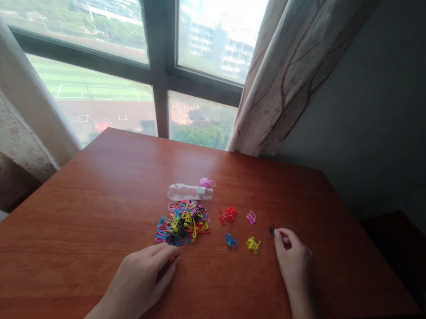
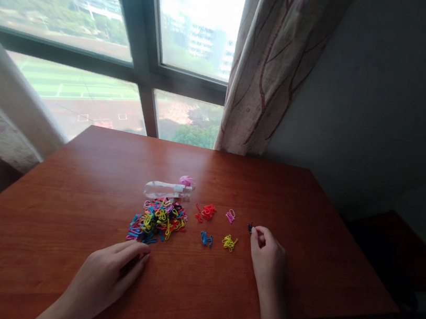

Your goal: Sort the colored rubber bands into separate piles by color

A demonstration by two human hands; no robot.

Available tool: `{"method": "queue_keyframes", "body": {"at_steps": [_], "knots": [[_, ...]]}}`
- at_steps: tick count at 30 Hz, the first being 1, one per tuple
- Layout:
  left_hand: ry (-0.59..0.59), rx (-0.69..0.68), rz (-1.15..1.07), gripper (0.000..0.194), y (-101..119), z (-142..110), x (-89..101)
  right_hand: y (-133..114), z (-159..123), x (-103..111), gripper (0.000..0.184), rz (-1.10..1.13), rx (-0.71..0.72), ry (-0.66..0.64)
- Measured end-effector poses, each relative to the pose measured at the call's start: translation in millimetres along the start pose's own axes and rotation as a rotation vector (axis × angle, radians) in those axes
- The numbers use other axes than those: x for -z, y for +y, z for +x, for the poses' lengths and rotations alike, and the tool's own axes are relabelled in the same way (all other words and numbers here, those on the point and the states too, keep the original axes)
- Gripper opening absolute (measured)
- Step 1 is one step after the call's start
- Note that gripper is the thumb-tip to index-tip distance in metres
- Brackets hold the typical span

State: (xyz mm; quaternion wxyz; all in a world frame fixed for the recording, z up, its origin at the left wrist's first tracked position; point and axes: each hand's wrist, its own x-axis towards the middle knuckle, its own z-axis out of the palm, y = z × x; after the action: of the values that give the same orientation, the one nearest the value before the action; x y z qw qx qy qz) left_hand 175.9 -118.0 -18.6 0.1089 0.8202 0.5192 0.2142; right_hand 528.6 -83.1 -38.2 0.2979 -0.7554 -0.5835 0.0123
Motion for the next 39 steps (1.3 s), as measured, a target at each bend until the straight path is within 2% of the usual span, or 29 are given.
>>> {"method": "queue_keyframes", "body": {"at_steps": [8,12,16,21,25,32,39], "knots": [[0.012,0.0,0.004,0.021,0.3,-1.6,-0.2,-5.9,-3.0,3.8,0.045,0.01,-0.004,0.015],[0.03,0.005,0.004,0.022,1.0,-0.5,0.5,-18.7,-9.8,5.0,0.047,0.061,0.01,0.033],[0.099,0.044,0.0,0.02,0.6,0.6,1.2,-49.1,-26.3,-0.4,0.039,0.189,0.084,-0.002],[0.15,0.124,0.059,0.018,-0.7,-0.2,0.0,-98.3,-56.7,-14.9,0.029,0.361,0.217,-0.173],[0.151,0.165,0.118,0.018,-1.2,-1.3,-1.8,-123.3,-74.4,-26.5,0.024,0.395,0.288,-0.27],[0.171,0.178,0.168,0.019,-1.7,-0.8,-2.3,-129.4,-79.8,-30.2,0.021,0.35,0.328,-0.323],[0.157,0.124,0.198,0.02,-4.2,-0.6,-5.9,-128.5,-79.6,-31.8,0.02,0.365,0.327,-0.329]]}}
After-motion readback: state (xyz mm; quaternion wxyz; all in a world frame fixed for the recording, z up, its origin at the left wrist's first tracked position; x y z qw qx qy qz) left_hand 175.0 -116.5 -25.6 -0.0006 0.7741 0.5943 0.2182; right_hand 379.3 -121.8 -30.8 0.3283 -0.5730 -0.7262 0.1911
